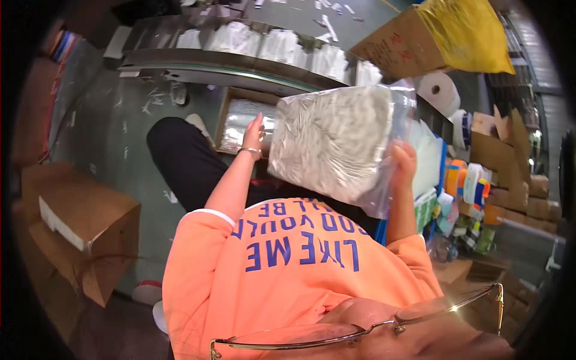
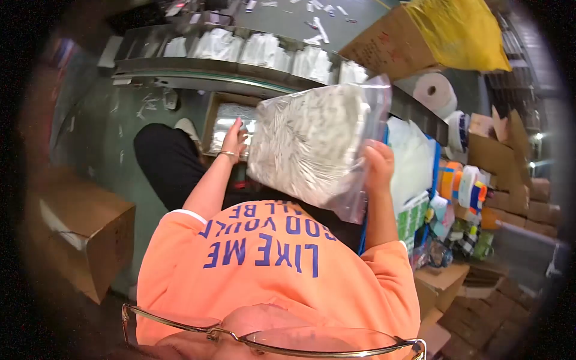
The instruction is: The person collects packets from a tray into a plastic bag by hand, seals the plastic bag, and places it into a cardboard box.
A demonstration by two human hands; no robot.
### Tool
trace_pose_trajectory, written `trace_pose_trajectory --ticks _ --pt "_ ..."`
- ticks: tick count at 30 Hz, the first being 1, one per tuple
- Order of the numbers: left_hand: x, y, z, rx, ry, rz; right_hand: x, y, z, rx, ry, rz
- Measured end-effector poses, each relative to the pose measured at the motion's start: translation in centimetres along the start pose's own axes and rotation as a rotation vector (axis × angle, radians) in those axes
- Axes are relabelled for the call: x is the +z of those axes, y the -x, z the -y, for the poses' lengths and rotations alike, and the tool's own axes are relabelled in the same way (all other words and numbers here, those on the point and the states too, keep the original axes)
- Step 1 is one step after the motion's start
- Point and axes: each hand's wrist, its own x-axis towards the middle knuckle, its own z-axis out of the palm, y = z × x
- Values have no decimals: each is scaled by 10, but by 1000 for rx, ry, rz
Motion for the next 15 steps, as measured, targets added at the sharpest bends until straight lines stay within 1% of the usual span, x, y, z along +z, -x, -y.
trace_pose_trajectory --ticks 1,2,3,4,5,6,7,8,9,10,11,12,13,14,15 --pt "16 15 -1 -238 263 256 -19 13 10 16 56 -93" --pt "28 25 11 -226 356 485 -27 23 22 32 108 -185" --pt "39 35 23 -214 453 705 -53 31 -9 -87 206 -286" --pt "53 51 27 -231 533 798 -51 38 -25 -127 204 -459" --pt "53 54 30 -254 523 801 -45 46 -43 -163 198 -631" --pt "53 54 31 -246 518 828 -71 52 -69 -162 402 -677" --pt "51 51 30 -232 514 849 -84 55 -81 -156 399 -672" --pt "44 41 31 -331 503 831 -92 64 -91 -166 359 -656" --pt "43 44 26 -284 440 808 -104 78 -100 -172 319 -646" --pt "45 48 16 -225 372 793 -132 88 -108 -164 391 -531" --pt "45 51 9 -208 358 783 -122 87 -101 -165 380 -536" --pt "45 52 5 -206 346 783 -101 83 -79 -208 503 -561" --pt "44 52 3 -144 277 798 -86 80 -63 -249 630 -582" --pt "43 53 1 -81 211 810 -79 80 -57 -248 625 -583" --pt "44 48 4 -111 250 749 -74 79 -53 -289 700 -582"
